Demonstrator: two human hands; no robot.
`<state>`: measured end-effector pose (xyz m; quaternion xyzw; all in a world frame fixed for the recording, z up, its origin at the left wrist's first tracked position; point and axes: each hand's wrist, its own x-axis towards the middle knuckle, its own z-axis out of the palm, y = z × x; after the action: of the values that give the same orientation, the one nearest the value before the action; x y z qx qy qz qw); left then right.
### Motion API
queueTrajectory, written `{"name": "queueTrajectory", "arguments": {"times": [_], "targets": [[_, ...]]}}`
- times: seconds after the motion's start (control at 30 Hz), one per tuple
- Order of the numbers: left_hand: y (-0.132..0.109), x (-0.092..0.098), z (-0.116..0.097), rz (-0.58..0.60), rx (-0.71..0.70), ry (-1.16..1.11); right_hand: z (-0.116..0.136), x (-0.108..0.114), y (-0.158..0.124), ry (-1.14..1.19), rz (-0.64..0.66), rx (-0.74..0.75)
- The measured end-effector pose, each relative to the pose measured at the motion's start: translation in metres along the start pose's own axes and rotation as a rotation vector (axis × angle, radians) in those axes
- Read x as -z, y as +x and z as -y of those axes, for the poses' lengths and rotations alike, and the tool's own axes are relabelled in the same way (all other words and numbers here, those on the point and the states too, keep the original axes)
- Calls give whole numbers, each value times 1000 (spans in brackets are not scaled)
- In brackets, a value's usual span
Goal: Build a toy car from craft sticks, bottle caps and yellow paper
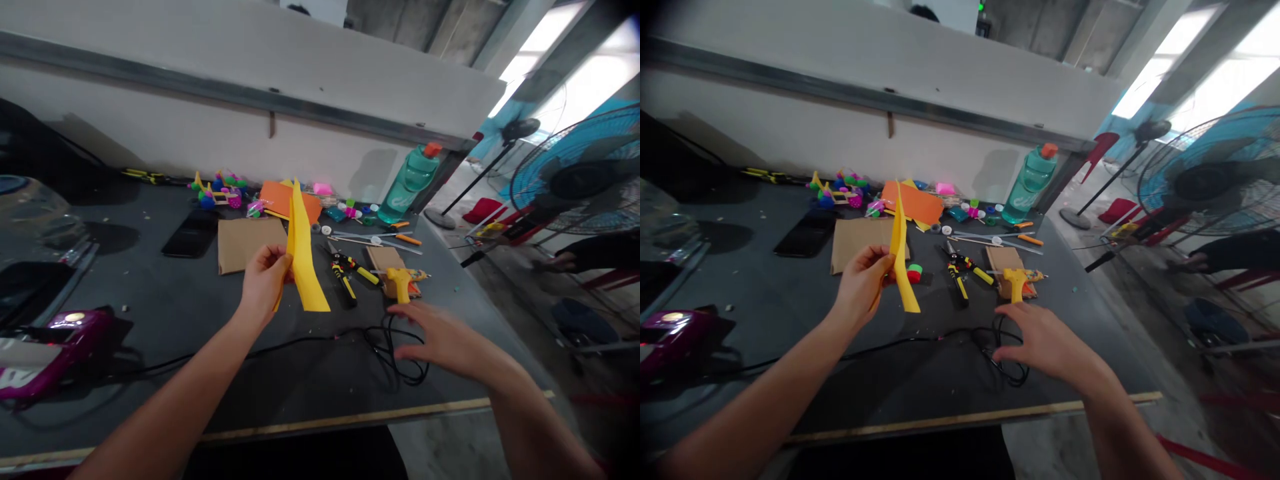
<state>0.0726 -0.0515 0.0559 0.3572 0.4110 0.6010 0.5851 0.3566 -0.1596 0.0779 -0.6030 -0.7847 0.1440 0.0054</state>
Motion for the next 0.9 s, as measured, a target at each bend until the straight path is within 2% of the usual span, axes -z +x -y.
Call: {"name": "queueTrajectory", "arguments": {"times": [0.07, 0.13, 0.2, 0.33, 0.4, 0.43, 0.57, 0.63, 0.77, 0.83, 0.9], "targets": [[0, 0, 2, 2, 2, 19, -7, -5, -8, 76, 119, -41], [-1, 1, 4, 8, 2, 52, -17, -10, -6, 146, 149, -96], [-1, 2, 7, 26, -9, 89, -27, -13, 4, 178, 41, -164], [0, 6, 16, 55, -46, 156, -37, -5, 35, 76, -326, -262], [-1, 8, 18, 35, -55, 178, -34, 2, 49, 8, -401, -254], [-1, 10, 19, 25, -59, 188, -31, 5, 55, -15, -383, -241], [-1, 16, 16, 28, -60, 283, -24, 11, 66, -52, -181, -184], [-1, 19, 13, 39, -57, 368, -21, 14, 63, -80, -194, -144], [-2, 20, 7, 83, -40, 540, 4, 29, 51, -146, -365, -71], [-2, 17, 4, 93, -24, 551, 32, 32, 51, -103, -474, -90], [-2, 13, 3, 92, 0, 493, 63, 26, 59, 77, -533, -112]]}}
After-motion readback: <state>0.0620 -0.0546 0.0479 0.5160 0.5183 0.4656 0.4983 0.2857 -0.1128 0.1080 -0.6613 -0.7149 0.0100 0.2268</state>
